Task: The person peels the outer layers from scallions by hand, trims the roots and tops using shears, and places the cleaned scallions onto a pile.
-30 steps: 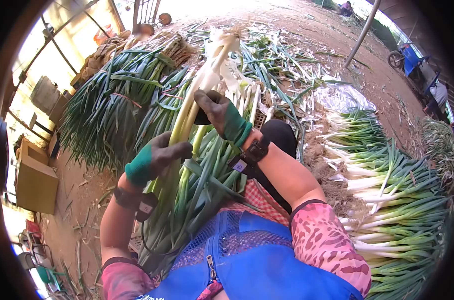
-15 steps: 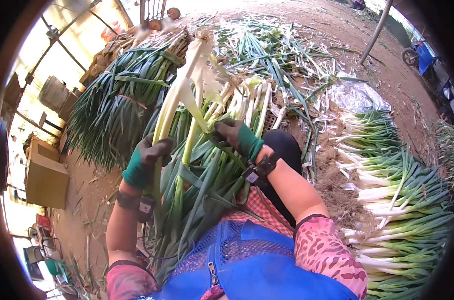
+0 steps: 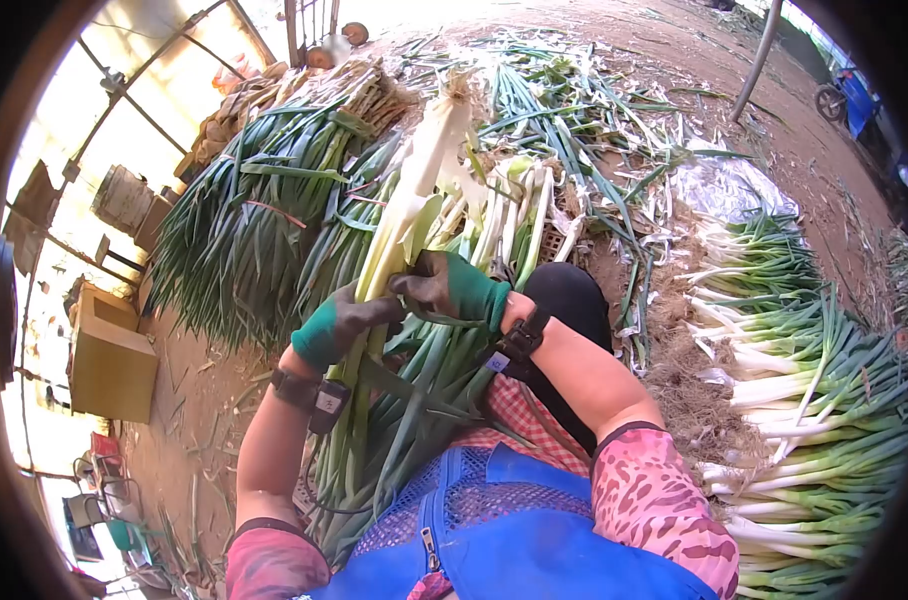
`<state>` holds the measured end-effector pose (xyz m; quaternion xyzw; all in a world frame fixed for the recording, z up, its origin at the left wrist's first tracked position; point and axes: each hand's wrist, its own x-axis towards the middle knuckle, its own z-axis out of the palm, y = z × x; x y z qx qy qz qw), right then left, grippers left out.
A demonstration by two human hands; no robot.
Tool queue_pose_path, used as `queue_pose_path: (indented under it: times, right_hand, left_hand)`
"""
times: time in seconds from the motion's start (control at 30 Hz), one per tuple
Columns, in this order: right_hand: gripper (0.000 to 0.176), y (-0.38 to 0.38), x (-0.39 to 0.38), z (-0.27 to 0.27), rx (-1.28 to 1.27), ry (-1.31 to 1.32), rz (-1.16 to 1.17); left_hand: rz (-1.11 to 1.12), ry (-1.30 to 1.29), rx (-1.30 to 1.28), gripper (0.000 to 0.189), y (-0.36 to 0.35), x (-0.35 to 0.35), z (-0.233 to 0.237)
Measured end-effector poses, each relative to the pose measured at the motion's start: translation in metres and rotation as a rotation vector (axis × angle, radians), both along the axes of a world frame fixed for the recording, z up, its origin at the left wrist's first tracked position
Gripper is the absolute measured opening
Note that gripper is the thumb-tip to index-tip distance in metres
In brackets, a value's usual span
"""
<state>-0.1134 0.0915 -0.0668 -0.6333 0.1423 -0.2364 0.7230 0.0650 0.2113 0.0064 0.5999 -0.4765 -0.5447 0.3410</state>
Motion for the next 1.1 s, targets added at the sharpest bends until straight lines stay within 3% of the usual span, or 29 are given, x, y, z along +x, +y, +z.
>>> queue_pose_path:
  times: [0.03, 0.1, 0.13, 0.17, 0.2, 0.23, 0.27, 0.3, 0.37, 0.4, 0.43, 0.47, 0.5, 0.57, 0.63, 0.7, 0.73, 0.83, 0.9, 0.97, 1.0, 1.07, 1.1]
  right_hand:
    - [0.037, -0.005, -0.011, 0.001, -0.037, 0.047, -0.021]
    - [0.030, -0.042, -0.029, -0.016, -0.343, -0.114, -0.350]
    - [0.028, -0.069, -0.056, 0.009, -0.475, 0.225, -0.544]
    - [0.024, -0.097, -0.083, 0.016, -0.247, 0.087, -0.691]
    - [0.021, -0.124, -0.111, 0.023, -0.039, -0.091, -0.842]
    - [0.019, -0.140, -0.135, 0.040, -0.132, 0.082, -0.990]
    - [0.022, -0.190, -0.162, 0.003, -0.142, -0.292, -0.796]
    - [0.038, -0.190, -0.172, 0.019, -0.275, -0.036, -0.749]
    - [0.057, -0.139, -0.139, 0.055, -0.545, 0.108, -0.722]
    - [0.084, -0.125, -0.124, 0.059, -0.675, 0.307, -0.686]
    - [0.099, -0.105, -0.107, 0.072, -0.759, 0.233, -0.565]
    - [0.113, -0.105, -0.084, 0.053, -0.952, 0.321, -0.735]
    - [0.114, -0.106, -0.062, 0.053, -0.984, 0.125, -0.660]
    - [0.099, -0.120, -0.024, 0.029, -0.956, 0.042, -0.622]
    - [0.084, -0.138, 0.008, -0.016, -0.984, 0.142, -0.688]
    - [0.070, -0.141, 0.027, -0.032, -1.097, 0.221, -0.793]
    - [0.066, -0.135, 0.032, -0.030, -0.678, -0.014, -0.765]
    - [0.045, -0.133, 0.045, -0.021, -0.390, -0.318, -0.803]
    - [0.040, -0.147, 0.031, -0.015, -0.773, -0.365, -0.917]
    - [0.038, -0.187, -0.005, -0.033, -1.407, 0.654, -0.868]
    - [0.035, -0.182, -0.035, -0.012, -1.355, 0.875, -0.690]
    - [0.030, -0.244, -0.051, -0.063, -0.664, -0.033, -0.816]
    - [0.031, -0.232, -0.069, -0.039, -0.873, 0.259, -0.838]
  left_hand:
    - [-0.016, -0.010, 0.031, 0.021, -0.003, -0.001, 0.002]
    - [-0.198, -0.317, -0.236, 0.015, 0.001, 0.008, 0.002]
    - [-0.330, -0.466, -0.397, 0.016, 0.006, 0.024, -0.002]
    - [-0.461, -0.615, -0.559, 0.018, 0.010, 0.032, -0.005]
    - [-0.305, -0.367, -0.277, 0.023, 0.017, 0.027, 0.005]
    - [-0.076, -0.117, -0.039, 0.030, 0.024, 0.023, 0.016]
    - [-0.023, -0.008, 0.044, 0.033, 0.031, 0.023, 0.024]
    - [0.034, 0.101, 0.127, 0.036, 0.037, 0.022, 0.031]
    - [0.048, 0.136, 0.139, 0.039, 0.040, 0.014, 0.034]
    - [0.016, 0.122, 0.130, 0.039, 0.039, 0.013, 0.033]
    - [-0.015, 0.107, 0.121, 0.040, 0.039, 0.010, 0.032]
    - [-0.036, 0.108, 0.136, 0.040, 0.039, 0.004, 0.032]
    - [-0.057, 0.108, 0.151, 0.040, 0.040, -0.004, 0.033]
    - [-0.098, 0.104, 0.177, 0.040, 0.042, -0.022, 0.039]
    - [-0.110, -0.003, 0.072, 0.038, 0.045, -0.030, 0.042]
    - [-0.048, 0.069, 0.153, 0.037, 0.047, -0.033, 0.036]
    - [-0.051, 0.055, 0.141, 0.035, 0.046, -0.033, 0.033]
    - [-0.036, 0.092, 0.141, 0.034, 0.050, -0.039, 0.039]
    - [-0.008, 0.091, 0.154, 0.034, 0.055, -0.038, 0.044]
    - [0.009, 0.092, 0.168, 0.035, 0.061, -0.034, 0.045]
    - [0.010, 0.094, 0.176, 0.037, 0.065, -0.031, 0.043]
    - [-0.019, 0.055, 0.119, 0.036, 0.067, -0.035, 0.041]
    - [-0.032, 0.025, 0.152, 0.035, 0.065, -0.036, 0.039]
